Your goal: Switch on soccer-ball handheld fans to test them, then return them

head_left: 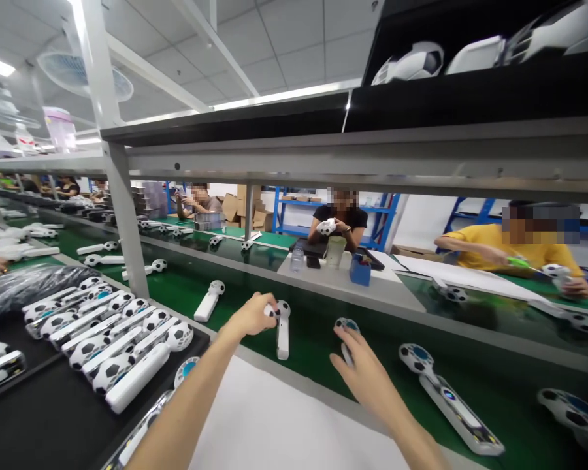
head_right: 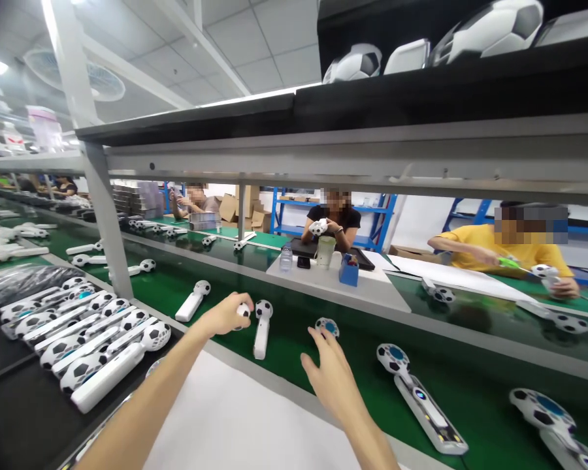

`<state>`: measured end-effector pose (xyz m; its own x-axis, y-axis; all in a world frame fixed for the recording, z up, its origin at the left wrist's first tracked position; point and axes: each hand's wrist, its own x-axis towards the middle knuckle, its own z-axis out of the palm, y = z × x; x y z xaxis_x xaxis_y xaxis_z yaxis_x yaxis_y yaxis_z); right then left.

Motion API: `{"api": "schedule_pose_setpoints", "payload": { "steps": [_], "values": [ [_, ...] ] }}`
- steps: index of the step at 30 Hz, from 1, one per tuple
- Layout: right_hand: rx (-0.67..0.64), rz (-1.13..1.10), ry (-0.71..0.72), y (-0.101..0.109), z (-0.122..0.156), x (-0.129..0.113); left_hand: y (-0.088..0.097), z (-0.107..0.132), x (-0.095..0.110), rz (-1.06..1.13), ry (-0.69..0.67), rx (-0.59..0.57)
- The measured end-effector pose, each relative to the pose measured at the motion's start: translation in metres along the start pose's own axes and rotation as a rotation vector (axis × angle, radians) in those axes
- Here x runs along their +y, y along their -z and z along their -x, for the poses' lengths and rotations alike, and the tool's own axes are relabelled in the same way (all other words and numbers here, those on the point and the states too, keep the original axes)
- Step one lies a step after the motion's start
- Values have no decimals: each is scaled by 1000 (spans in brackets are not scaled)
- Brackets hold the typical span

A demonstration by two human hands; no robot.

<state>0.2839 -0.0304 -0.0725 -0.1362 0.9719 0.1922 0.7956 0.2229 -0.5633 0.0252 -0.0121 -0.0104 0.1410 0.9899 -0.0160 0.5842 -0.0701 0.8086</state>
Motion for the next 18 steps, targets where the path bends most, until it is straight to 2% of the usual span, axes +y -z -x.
{"api": "schedule_pose_setpoints", "payload": {
  "steps": [2,4,6,9,11,14,16,18],
  "values": [
    [4,-62,85,10,9,-20,12,21,24,207,-139,-127],
    [-46,-189,160,21,19,-39,19,39,42,414,-254,-259],
    [-199,-372,178,35,28,-54,18,51,54,588,-331,-356],
    [-474,-607,172,53,40,-68,9,53,62,749,-390,-405],
    [-523,-759,175,63,47,-75,4,42,65,772,-392,-388],
    [-499,-1016,25,75,55,-84,8,13,62,657,-291,-290],
    [-440,-1111,-121,83,59,-86,18,-6,48,501,-147,-146],
    [-344,-1156,-221,93,61,-84,31,-17,24,329,16,38]
  ]
}}
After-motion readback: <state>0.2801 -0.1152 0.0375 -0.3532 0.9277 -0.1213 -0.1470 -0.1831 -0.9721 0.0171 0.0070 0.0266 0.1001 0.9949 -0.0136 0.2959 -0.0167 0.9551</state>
